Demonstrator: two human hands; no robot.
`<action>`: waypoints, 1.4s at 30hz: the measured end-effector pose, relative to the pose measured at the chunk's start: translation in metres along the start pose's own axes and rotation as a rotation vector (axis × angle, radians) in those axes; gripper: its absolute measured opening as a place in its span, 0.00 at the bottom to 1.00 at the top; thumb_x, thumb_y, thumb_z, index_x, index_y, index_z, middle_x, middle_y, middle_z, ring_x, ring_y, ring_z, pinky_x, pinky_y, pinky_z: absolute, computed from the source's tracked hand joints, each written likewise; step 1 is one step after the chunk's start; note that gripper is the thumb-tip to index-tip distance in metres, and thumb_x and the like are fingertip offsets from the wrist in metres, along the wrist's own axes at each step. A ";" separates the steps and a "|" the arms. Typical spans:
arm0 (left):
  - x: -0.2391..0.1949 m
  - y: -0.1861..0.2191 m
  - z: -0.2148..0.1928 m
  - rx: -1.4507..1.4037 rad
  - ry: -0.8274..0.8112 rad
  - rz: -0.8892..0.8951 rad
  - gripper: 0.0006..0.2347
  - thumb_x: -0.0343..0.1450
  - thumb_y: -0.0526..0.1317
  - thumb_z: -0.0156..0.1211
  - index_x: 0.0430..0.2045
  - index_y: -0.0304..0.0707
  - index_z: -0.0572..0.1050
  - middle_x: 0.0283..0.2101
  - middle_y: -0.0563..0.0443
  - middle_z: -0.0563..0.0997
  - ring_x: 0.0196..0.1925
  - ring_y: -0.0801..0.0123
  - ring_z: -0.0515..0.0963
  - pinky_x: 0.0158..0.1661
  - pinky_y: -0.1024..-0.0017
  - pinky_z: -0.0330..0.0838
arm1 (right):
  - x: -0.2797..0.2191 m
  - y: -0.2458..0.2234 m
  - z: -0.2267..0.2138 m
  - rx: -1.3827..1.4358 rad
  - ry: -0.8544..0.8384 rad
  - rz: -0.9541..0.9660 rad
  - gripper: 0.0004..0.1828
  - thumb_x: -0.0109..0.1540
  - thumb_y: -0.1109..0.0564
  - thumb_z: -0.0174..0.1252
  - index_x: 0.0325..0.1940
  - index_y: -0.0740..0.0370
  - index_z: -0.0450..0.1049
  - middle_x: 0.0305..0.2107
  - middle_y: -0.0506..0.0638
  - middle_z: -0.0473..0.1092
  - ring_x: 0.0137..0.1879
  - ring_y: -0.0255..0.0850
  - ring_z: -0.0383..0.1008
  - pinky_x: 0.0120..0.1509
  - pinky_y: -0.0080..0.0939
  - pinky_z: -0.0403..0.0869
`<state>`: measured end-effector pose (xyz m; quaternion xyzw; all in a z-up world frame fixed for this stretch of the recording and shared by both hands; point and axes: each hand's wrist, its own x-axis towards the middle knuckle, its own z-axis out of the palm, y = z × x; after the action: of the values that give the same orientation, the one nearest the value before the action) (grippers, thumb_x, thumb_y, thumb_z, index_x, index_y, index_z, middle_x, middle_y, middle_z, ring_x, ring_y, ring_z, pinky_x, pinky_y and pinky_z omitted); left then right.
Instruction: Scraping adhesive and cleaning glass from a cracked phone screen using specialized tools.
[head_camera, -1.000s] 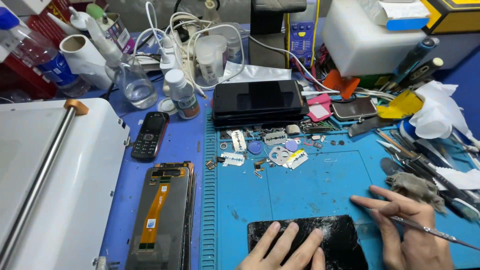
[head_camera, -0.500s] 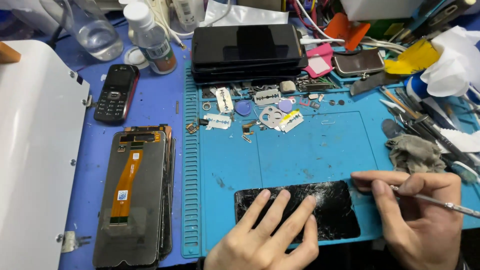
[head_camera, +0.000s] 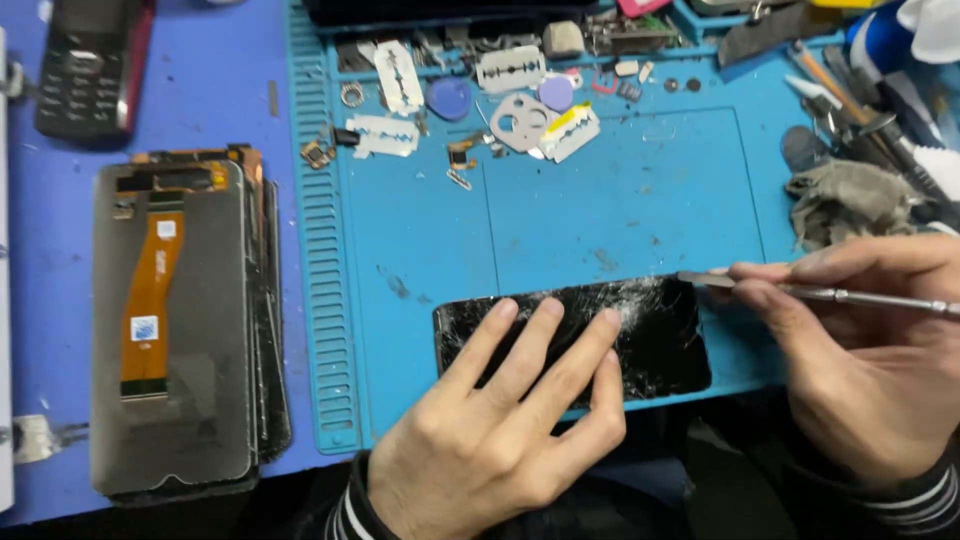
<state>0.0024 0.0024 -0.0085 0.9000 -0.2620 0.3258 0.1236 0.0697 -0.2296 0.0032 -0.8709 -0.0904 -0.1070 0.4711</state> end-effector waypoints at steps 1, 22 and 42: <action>0.000 -0.001 0.002 0.021 -0.004 0.002 0.07 0.80 0.35 0.51 0.40 0.47 0.78 0.57 0.49 0.82 0.54 0.58 0.84 0.58 0.61 0.78 | -0.001 0.001 0.001 -0.011 0.012 0.008 0.21 0.71 0.76 0.66 0.52 0.71 0.58 0.40 0.60 0.69 0.55 0.50 0.84 0.55 0.35 0.81; -0.012 -0.006 0.016 -0.024 -0.081 -0.082 0.02 0.82 0.39 0.58 0.41 0.50 0.77 0.59 0.54 0.82 0.57 0.67 0.86 0.58 0.66 0.82 | -0.022 0.046 0.013 -0.128 -0.113 -0.177 0.13 0.81 0.77 0.59 0.45 0.75 0.65 0.47 0.70 0.71 0.60 0.64 0.84 0.70 0.53 0.84; -0.012 -0.002 0.018 0.005 -0.081 -0.064 0.02 0.82 0.41 0.57 0.41 0.52 0.77 0.60 0.54 0.81 0.57 0.65 0.86 0.59 0.65 0.80 | -0.017 0.037 0.012 -0.247 -0.143 -0.206 0.14 0.82 0.80 0.62 0.42 0.80 0.73 0.50 0.75 0.75 0.60 0.63 0.83 0.68 0.52 0.82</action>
<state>0.0051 0.0012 -0.0295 0.9206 -0.2370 0.2857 0.1211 0.0644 -0.2407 -0.0370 -0.9136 -0.1987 -0.1029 0.3394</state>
